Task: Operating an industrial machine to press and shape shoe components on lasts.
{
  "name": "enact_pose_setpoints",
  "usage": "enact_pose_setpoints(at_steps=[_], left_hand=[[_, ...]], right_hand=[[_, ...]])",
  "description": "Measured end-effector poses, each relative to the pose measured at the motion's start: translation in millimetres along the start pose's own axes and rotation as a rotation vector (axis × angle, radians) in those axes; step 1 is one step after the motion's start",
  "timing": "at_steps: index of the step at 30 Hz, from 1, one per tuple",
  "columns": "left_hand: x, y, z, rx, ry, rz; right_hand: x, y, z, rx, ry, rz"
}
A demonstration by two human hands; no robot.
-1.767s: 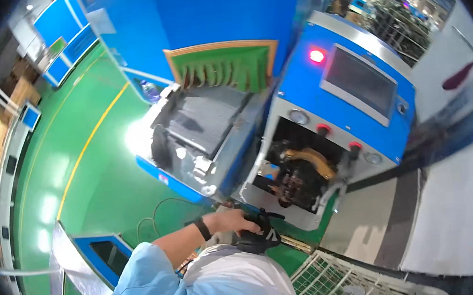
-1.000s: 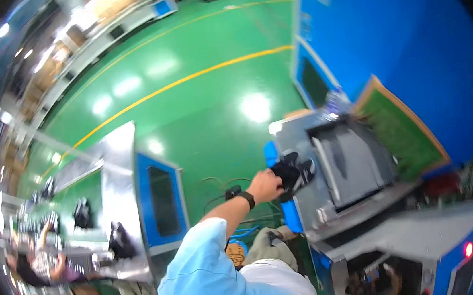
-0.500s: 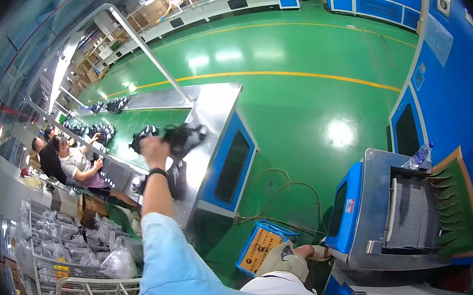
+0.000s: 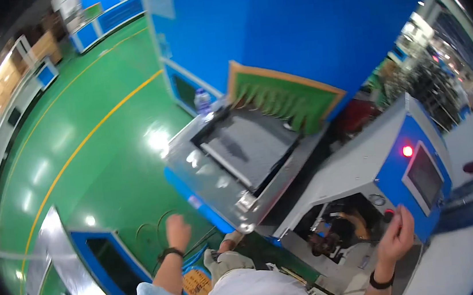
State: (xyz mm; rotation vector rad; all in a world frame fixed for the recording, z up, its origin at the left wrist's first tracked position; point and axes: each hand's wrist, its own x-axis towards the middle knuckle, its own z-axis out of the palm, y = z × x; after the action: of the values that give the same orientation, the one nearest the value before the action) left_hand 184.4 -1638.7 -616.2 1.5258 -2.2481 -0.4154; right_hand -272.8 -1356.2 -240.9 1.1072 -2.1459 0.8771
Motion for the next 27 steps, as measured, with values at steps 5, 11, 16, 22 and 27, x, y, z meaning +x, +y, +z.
enact_pose_setpoints(at_steps=[5,11,16,22,27], left_hand=[[148,212,112,-0.301,-0.339,0.500],[248,342,181,-0.211,-0.617,0.533],[353,443,251,-0.044,-0.848,0.636],[538,451,368,0.062,0.308,0.722],[542,482,409,0.118,-0.692,0.589]], right_hand=[[37,-14,71,-0.391,-0.173,-0.028],[27,0,114,-0.536,0.038,-0.042],[16,16,120,-0.717,0.029,-0.074],[17,6,129,-0.687,0.204,-0.083],[-24,39,108,-0.798,0.049,-0.165]])
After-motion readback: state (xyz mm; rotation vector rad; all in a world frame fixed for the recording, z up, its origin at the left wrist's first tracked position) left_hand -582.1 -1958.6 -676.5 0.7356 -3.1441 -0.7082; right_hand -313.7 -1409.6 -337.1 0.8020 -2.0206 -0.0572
